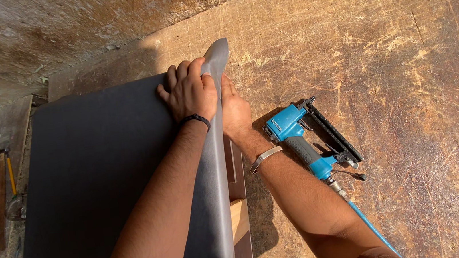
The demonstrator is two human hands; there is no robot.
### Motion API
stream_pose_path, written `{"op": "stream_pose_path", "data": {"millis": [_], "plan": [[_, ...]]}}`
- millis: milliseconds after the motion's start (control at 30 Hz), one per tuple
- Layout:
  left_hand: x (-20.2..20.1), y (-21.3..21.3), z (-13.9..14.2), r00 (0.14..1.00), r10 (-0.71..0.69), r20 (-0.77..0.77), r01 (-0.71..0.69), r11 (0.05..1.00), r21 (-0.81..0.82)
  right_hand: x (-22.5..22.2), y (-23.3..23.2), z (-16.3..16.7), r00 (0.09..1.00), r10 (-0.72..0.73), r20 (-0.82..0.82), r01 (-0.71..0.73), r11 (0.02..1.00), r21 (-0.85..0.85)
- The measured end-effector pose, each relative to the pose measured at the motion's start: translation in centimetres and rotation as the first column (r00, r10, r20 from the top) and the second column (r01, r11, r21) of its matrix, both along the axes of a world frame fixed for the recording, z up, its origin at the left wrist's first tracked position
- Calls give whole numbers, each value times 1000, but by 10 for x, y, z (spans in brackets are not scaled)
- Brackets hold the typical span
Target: The person stretches a gray fabric cover over a cushioned seat and secures it using a pneumatic staple gun. They smooth the fabric, fold edges, and drive staples along the perimeter to attach the cover to the seat base.
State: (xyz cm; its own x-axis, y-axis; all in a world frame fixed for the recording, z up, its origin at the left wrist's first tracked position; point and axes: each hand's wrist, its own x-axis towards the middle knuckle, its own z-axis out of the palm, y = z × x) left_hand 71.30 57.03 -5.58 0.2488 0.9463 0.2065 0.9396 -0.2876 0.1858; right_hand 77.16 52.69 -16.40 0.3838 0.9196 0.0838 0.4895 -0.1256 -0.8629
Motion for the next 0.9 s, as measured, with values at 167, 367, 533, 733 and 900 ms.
{"op": "stream_pose_path", "data": {"millis": [167,367,533,733,900], "plan": [[0,0,1,999,25,-26,-26,999,-36,4,2,0,996,-35,80,30,997,66],[3,-2,7,998,33,-53,-39,992,-120,-1,-4,6,996,-51,79,54,998,-36],[3,-1,9,999,40,-14,-41,989,-142,-2,-8,11,995,-60,80,55,996,64],[-1,3,4,999,39,31,-36,995,-89,-1,-4,7,999,27,-17,-27,1000,2],[-2,7,-1,999,20,36,-18,999,-41,37,-7,-8,811,349,-469,-245,932,269]]}}
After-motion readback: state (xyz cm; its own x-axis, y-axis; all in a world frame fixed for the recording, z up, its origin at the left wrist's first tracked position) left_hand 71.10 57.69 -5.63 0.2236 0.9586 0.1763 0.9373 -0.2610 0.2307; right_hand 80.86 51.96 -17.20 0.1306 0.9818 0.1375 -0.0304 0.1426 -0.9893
